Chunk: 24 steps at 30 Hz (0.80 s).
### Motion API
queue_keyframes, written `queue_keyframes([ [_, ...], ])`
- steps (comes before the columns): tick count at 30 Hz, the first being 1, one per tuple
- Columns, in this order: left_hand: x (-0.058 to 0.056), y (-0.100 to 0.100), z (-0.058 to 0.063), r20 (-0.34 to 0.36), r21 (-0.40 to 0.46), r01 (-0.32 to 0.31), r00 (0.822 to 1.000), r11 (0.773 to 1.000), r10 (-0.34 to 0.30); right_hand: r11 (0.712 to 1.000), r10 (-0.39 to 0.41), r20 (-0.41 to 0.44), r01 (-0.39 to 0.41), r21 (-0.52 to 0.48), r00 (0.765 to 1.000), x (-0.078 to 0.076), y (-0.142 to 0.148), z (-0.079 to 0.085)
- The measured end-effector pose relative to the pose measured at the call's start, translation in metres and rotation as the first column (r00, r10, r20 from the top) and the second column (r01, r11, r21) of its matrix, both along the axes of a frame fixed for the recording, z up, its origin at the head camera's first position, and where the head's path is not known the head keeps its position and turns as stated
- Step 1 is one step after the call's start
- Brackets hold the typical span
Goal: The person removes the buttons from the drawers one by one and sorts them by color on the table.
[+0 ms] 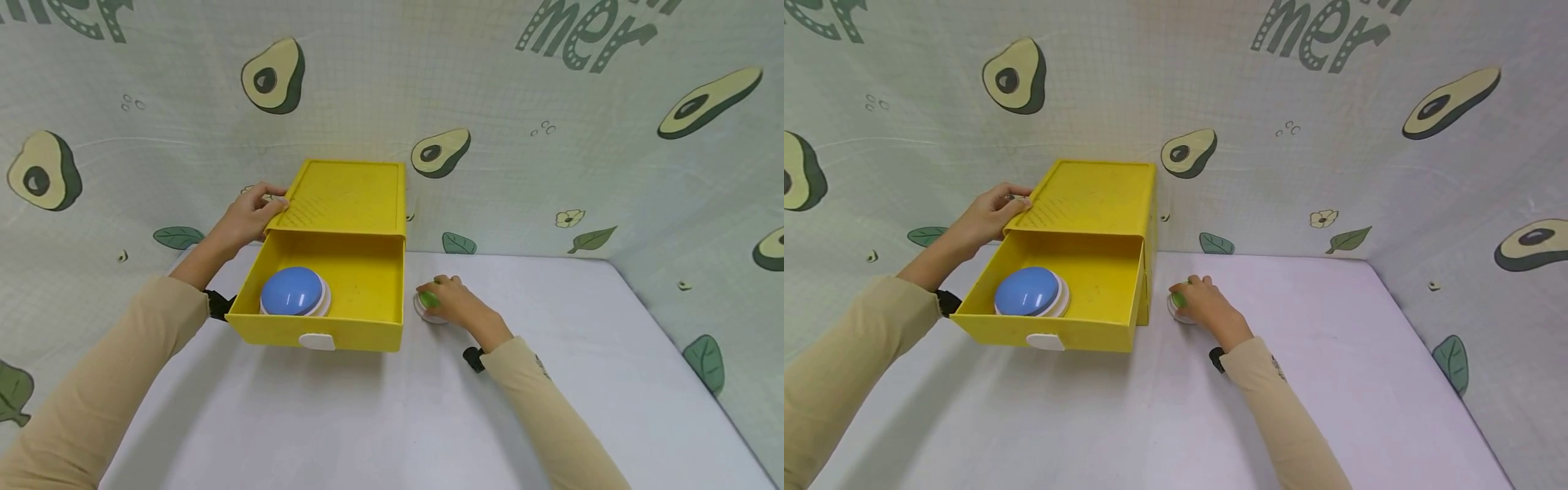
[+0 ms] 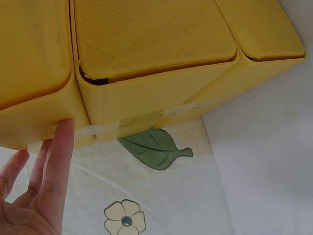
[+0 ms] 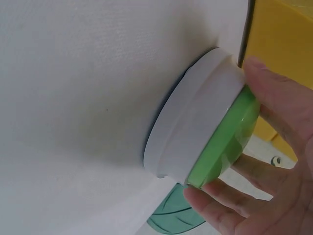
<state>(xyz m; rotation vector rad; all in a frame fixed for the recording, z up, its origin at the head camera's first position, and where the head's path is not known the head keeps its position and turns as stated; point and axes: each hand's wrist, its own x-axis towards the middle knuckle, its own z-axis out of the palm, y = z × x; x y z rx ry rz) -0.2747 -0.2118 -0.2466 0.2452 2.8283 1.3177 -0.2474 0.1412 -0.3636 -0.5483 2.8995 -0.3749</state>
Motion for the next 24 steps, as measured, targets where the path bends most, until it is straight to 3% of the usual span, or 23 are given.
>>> queue_keyframes([
  [14, 0.001, 0.000, 0.000, 0.000, 0.000, -0.004, 1.000, 1.000, 0.004, 0.998, 0.064, -0.091, -0.066, -0.013, 0.994, 0.010, 0.004, 0.017],
  [24, 0.001, 0.001, 0.002, 0.008, 0.000, -0.005, 1.000, 1.000, 0.005, 0.990, 0.083, -0.168, -0.100, -0.097, 0.982, 0.034, 0.005, 0.053],
])
